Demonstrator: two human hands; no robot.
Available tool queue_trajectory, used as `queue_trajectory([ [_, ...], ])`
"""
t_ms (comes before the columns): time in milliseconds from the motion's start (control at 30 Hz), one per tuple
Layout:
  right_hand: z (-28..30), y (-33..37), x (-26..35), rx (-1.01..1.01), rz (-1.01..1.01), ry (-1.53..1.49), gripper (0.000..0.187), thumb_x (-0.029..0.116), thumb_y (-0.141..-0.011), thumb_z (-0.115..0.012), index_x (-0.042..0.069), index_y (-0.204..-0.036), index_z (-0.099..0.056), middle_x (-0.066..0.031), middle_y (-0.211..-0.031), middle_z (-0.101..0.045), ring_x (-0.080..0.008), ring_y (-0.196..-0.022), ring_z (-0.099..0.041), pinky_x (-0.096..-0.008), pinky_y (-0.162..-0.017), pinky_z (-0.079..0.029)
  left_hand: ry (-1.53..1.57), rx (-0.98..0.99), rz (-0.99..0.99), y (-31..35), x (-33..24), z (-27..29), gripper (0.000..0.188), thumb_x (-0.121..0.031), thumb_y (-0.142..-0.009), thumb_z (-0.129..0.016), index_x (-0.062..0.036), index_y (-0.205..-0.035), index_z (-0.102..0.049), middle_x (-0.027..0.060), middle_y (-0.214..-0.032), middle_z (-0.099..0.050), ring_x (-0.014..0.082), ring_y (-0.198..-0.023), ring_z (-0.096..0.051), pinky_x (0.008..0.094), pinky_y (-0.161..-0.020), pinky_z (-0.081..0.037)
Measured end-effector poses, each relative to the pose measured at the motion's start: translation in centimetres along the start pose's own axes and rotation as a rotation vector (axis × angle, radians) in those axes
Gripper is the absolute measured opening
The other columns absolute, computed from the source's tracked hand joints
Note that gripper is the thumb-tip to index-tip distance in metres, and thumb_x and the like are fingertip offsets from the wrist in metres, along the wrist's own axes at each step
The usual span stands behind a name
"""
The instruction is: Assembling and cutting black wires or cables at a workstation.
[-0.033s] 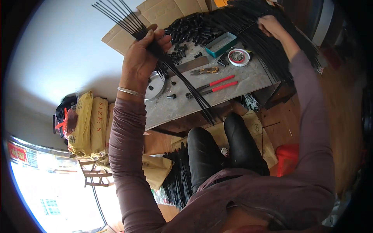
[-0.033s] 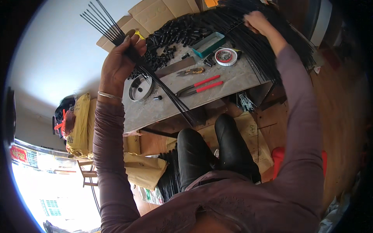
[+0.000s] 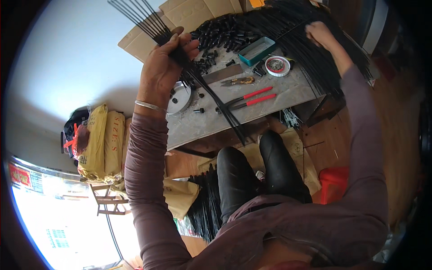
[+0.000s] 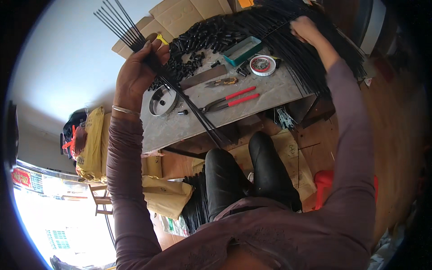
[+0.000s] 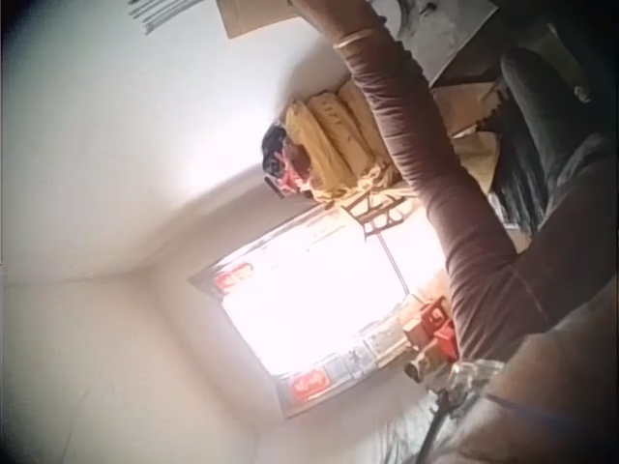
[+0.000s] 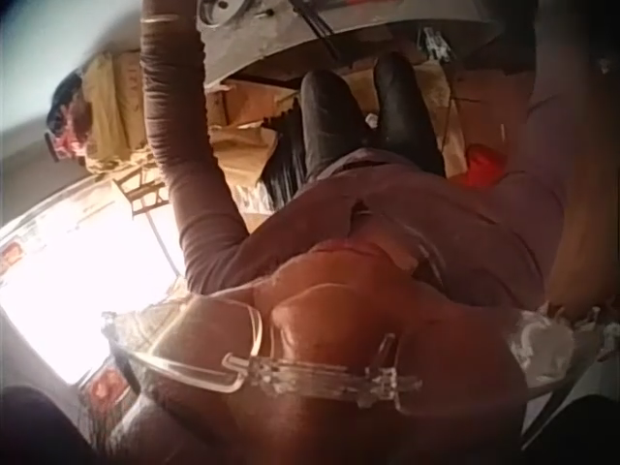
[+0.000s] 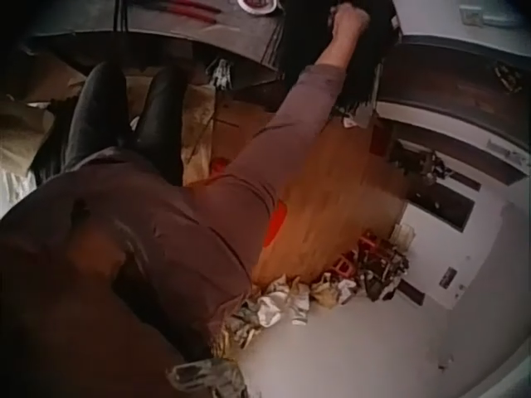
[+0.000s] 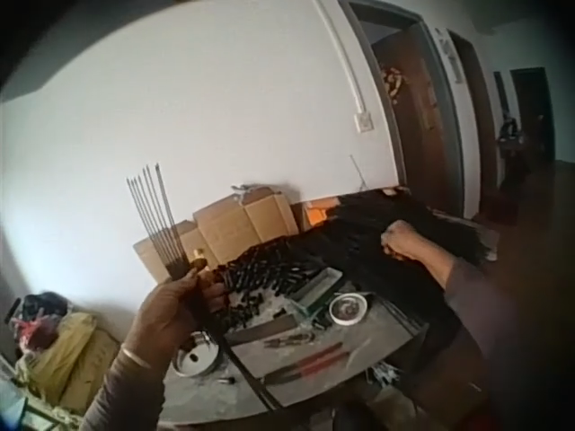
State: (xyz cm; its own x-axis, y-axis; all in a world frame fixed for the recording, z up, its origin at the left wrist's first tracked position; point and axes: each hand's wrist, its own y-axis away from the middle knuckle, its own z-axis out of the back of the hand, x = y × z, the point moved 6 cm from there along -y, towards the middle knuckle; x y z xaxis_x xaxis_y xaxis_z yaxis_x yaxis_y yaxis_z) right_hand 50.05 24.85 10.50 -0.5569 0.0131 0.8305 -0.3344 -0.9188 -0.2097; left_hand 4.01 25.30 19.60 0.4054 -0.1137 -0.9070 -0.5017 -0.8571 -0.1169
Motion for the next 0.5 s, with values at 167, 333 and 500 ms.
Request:
queue_trajectory([
  [167,4.6,7.3,-2.1,0.05,-0.163,0.571,0.028,0.024,-0.088,-0.057,-0.002,-0.078,-0.06,-0.0098,-0.058,-0.056,-0.0179,-0.044,-0.053,-0.0328,-0.042,-0.041,-0.124,-0.057,0.08,1.0,0.6,-0.6,0.033,-0.011,-0.097,-0.046,0.0027,-0.126,-0.048,0.0143,-0.109,-0.063,0.0284,-0.094,-0.064,0.0398,-0.081,-0.054],
  [333,4.9,9.8,3.2,-0.286,0.27,0.886,0.027,0.028,-0.086,-0.061,0.003,-0.096,-0.064,-0.0149,-0.086,-0.067,-0.0327,-0.081,-0.064,-0.0405,-0.068,-0.049,-0.129,0.021,0.068,0.4,1.2,-1.0,0.033,-0.009,-0.096,-0.046,0.0035,-0.126,-0.048,0.0152,-0.112,-0.063,0.0286,-0.097,-0.064,0.0397,-0.081,-0.053],
  [500,-11.1,13.9,9.3,0.291,0.524,0.254,0.025,0.015,-0.082,-0.066,0.005,-0.104,-0.064,-0.0113,-0.098,-0.065,-0.0216,-0.087,-0.063,-0.0309,-0.074,-0.049,-0.157,0.022,0.037,2.1,0.2,-2.1,0.035,-0.007,-0.095,-0.046,0.0059,-0.128,-0.045,0.0188,-0.115,-0.061,0.0307,-0.103,-0.063,0.0401,-0.086,-0.053],
])
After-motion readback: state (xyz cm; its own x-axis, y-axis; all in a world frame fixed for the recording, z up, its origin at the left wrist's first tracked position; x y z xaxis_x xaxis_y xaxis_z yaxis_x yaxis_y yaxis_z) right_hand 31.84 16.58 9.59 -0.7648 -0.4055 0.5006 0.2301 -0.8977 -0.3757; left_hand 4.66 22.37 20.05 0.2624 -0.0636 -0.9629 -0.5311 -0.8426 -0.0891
